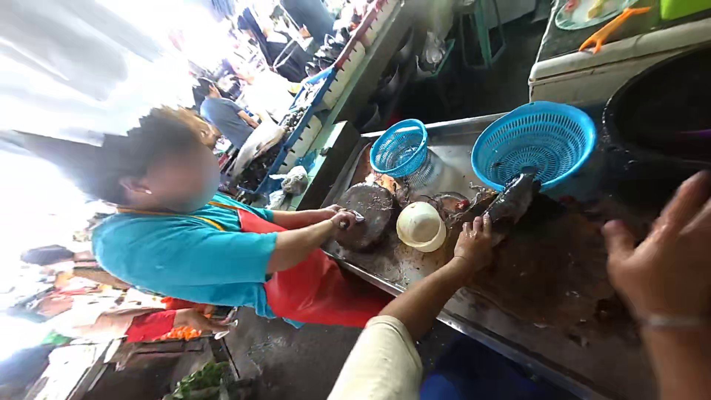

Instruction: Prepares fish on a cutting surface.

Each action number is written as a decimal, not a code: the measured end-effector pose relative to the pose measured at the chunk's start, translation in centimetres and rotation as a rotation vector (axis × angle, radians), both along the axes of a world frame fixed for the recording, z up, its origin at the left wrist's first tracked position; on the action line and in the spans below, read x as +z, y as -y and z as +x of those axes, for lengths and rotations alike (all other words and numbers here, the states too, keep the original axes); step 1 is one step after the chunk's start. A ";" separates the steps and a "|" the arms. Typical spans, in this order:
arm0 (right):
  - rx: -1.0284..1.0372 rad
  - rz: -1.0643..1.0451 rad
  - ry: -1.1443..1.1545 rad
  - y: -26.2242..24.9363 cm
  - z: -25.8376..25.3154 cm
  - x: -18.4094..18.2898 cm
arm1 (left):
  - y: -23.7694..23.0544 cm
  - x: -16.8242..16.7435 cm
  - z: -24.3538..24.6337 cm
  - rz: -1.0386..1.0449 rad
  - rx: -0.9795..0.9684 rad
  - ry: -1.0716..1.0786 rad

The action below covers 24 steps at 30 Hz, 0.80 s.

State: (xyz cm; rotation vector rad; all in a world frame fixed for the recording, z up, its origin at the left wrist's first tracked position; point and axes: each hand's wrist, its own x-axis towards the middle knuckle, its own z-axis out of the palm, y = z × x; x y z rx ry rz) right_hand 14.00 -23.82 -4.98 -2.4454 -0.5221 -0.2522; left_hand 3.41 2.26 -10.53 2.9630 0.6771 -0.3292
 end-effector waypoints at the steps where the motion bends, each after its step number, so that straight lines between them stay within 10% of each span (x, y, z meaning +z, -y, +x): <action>1: 0.067 -0.007 -0.007 -0.4 -3.7 -1.9 | -0.4 0.1 0.9 -0.010 0.034 -0.017; 6: 0.546 -0.129 -0.024 -7.1 -17.4 -11.2 | -3.9 4.4 2.4 -0.197 0.196 0.030; 10: 0.736 -0.262 -0.256 -14.7 -12.1 -10.8 | -5.2 6.8 1.4 -0.781 0.316 0.194; 15: 0.238 -0.313 -0.222 -7.4 1.1 -11.2 | -5.4 7.5 -0.1 -1.351 0.375 0.225; 20: -0.410 -0.226 -0.312 7.4 -3.4 -11.7 | -8.4 0.8 -3.3 -1.037 0.256 0.014; 24: -0.519 -0.368 -0.224 12.4 -5.8 -8.6 | -8.5 -0.9 -2.8 -0.871 0.174 -0.041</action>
